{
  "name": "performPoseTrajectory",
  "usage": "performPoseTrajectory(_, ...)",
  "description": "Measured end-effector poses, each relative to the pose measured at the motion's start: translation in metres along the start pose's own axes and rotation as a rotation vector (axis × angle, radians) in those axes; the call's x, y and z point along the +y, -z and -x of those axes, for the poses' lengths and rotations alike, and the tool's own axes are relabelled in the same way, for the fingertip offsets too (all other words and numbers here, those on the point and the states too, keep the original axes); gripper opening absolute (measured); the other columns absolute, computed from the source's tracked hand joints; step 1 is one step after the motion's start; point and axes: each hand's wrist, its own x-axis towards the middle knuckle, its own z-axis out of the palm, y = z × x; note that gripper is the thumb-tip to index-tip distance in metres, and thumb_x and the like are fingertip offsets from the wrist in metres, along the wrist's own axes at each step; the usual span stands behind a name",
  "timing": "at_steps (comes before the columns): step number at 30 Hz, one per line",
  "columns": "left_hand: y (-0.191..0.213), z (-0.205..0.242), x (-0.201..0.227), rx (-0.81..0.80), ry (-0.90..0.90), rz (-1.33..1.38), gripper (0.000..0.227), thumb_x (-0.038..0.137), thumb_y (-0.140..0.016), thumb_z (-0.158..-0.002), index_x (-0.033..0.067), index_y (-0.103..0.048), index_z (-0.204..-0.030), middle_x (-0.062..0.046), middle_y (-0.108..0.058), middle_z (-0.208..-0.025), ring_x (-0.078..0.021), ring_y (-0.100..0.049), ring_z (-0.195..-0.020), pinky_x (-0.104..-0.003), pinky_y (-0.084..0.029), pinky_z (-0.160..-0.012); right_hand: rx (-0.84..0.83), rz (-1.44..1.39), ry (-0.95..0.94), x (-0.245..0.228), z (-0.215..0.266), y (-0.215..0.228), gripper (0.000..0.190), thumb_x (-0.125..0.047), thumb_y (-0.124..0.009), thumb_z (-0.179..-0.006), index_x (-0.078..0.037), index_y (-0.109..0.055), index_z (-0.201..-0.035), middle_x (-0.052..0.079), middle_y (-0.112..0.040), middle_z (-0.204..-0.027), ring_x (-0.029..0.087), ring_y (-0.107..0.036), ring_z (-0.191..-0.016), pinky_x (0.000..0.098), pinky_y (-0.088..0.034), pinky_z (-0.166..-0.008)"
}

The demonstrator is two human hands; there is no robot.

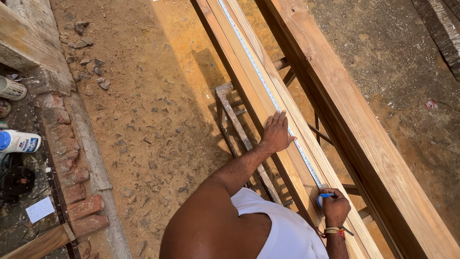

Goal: The person measures and marks wooden planks using a tape measure, a square ruler, and a blue pen. They align the tools on the wood and draw lines to indicate cut or assembly points.

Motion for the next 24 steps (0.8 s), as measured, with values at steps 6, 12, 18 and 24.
performPoseTrajectory(6, 0.001, 0.003, 0.002, 0.048, 0.005, -0.063, 0.098, 0.057, -0.062, -0.095, -0.0144, -0.028, -0.152, -0.026, -0.019, -0.167, -0.0399, -0.014, -0.157, -0.053, -0.013, -0.128, 0.007, -0.025, 0.016, 0.002, 0.004, -0.001, 0.014, -0.023, -0.08, -0.09, -0.013, -0.083, -0.098, 0.009, -0.069, -0.067, 0.018, -0.062, -0.06, 0.0347, -0.048, -0.057)
performPoseTrajectory(12, 0.001, 0.006, 0.012, 0.044, 0.047, -0.032, 0.096, 0.056, -0.068, -0.091, -0.013, -0.033, -0.15, -0.026, -0.02, -0.166, -0.0403, -0.014, -0.156, -0.056, -0.013, -0.126, 0.056, -0.08, 0.054, -0.001, 0.013, 0.002, 0.015, -0.022, -0.082, -0.089, -0.009, -0.082, -0.097, 0.011, -0.073, -0.077, 0.019, -0.068, -0.068, 0.0328, -0.052, -0.066)
performPoseTrajectory(18, -0.013, 0.001, 0.012, 0.188, 0.028, 0.022, 0.098, 0.053, -0.077, -0.085, -0.0138, -0.041, -0.148, -0.025, -0.026, -0.166, -0.0393, -0.02, -0.156, -0.057, -0.019, -0.126, 0.067, -0.229, 0.005, 0.03, 0.031, 0.021, 0.017, -0.021, -0.081, -0.09, -0.006, -0.079, -0.099, 0.009, -0.076, -0.082, 0.016, -0.067, -0.072, 0.0307, -0.052, -0.067)
performPoseTrajectory(24, 0.005, -0.006, 0.018, -0.063, 0.12, -0.034, 0.102, 0.061, -0.072, -0.089, -0.0072, -0.033, -0.154, -0.021, -0.015, -0.17, -0.0377, -0.014, -0.157, -0.06, -0.015, -0.124, 0.16, -0.201, -0.082, 0.123, 0.071, 0.087, 0.017, -0.02, -0.085, -0.087, -0.008, -0.08, -0.097, 0.008, -0.076, -0.085, 0.015, -0.068, -0.075, 0.0297, -0.054, -0.071)
